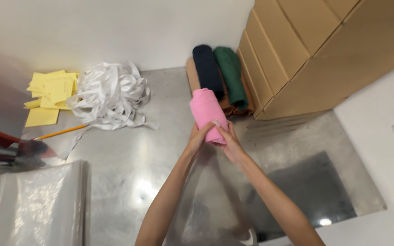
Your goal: Folding and rolling shirts on a metal workbench
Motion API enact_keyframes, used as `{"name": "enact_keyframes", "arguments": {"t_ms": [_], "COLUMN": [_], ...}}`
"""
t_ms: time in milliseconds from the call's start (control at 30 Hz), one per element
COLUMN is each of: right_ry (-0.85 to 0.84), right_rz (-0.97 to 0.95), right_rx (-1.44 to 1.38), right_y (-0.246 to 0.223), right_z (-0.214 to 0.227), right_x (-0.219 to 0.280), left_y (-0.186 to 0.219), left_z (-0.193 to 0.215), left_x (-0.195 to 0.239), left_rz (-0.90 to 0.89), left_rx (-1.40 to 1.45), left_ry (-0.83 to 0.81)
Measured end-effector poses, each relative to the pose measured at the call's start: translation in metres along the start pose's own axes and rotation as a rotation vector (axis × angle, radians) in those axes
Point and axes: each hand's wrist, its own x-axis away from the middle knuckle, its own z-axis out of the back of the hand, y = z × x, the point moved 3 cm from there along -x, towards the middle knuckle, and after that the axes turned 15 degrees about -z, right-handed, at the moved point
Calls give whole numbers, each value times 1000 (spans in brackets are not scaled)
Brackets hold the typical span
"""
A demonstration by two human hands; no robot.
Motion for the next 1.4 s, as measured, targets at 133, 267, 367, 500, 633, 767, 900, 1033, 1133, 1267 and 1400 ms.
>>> {"name": "enact_keyframes", "arguments": {"t_ms": [133,267,367,500,633,767,900,1033,1133,1267,1400], "right_ry": [78,194,257,357,504,637,714,640,549,462,306], "right_rz": [74,174,233,313,338,335,202,164,257,280,322], "right_rx": [-112,-185,-105,15,295,542,850,831,586,396,271], "right_y": [-40,-114,-162,-188,-188,-181,-182,-182,-179,-162,-152], "right_z": [31,28,14,22,28,42,53,57,60,83,67], "right_x": [-35,-56,-86,-189,-245,-277,-269,-220,-182,-160,-93], "left_y": [20,0,13,14,18,23,12,13,18,25,50], "left_z": [-49,-71,-84,-74,-48,-37,-40,-46,-46,-42,-40], "left_x": [-32,-76,-66,-56,-55,-51,-46,-32,-23,-4,25], "left_rz": [-28,-153,-202,-161,-125,-120,-82,-88,-84,-114,-125], "left_rx": [-227,-428,-378,-266,-334,-307,-240,-207,-186,-130,-84], "left_ry": [-108,-121,-38,61,189,278,328,308,320,327,334]}}
